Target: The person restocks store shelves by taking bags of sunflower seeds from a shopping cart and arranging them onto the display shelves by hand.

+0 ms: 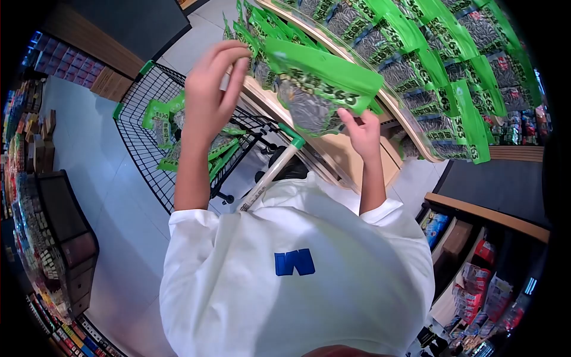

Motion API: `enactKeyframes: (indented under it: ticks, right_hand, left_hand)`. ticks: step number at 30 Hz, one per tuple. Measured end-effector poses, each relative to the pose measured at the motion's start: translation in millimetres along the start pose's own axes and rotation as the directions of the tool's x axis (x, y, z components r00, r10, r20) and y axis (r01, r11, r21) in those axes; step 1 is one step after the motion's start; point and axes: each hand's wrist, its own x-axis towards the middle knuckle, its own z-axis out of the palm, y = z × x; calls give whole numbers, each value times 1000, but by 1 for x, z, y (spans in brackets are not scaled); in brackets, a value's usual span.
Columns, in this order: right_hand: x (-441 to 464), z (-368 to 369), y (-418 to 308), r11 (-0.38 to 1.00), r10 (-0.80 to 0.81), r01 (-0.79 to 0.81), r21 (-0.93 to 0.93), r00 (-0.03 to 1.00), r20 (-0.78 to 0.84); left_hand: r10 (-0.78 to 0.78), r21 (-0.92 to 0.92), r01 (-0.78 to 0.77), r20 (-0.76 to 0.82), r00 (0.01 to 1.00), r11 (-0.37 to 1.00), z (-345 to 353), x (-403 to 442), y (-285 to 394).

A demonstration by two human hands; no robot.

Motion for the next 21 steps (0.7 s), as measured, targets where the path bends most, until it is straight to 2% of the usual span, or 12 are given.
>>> enactKeyframes:
  ticks: [1,2,3,4,6,9,11,14,16,17,19,21]
  right_hand:
    - [-3,-10,16,999,32,-29,36,998,-61]
    - [-7,-20,36,998,53,-56,-29,992,-112]
    - [-11,-27,57,992,69,-85,-92,984,-165]
    - [-17,-30,76,992,72,-88,-93,983,-168]
    - [-29,-30,112,990,87,-116,-75,945,-316]
    - [-43,-17,161,989,137,-150,-4,914,-381]
    - [-45,-6,197,980,182,-199,-7,909,-375]
    - [-36,17,232,968,238,-249,40,847,-475]
    - [-22,25,247,976,203,-215,28,865,-459]
    - [-16,31,247,983,168,-181,15,877,-451]
    - [-6,35,248,979,195,-205,23,883,-427]
    - [0,38,251,968,222,-248,-23,900,-375]
  left_hand:
    - [0,-6,0,3,1000,1000,0,-11,-12]
    - [-218,30,217,45,975,976,1,-25,-24]
    - [-426,76,421,78,901,904,3,-42,-38]
    - [-482,143,466,112,869,873,6,-70,-61]
    - [-600,275,543,203,774,793,13,-143,-106]
    - [-773,446,633,316,550,633,12,-259,-146]
    - [-901,491,758,288,323,429,7,-317,-146]
    - [-913,591,698,301,275,405,-11,-416,-166]
    - [-931,693,695,353,-94,193,-23,-444,-167]
    - [-934,697,695,341,-101,179,-26,-454,-170]
    - [-952,557,827,285,-109,72,-33,-462,-170]
    - [-960,556,830,255,-112,51,-31,-458,-167]
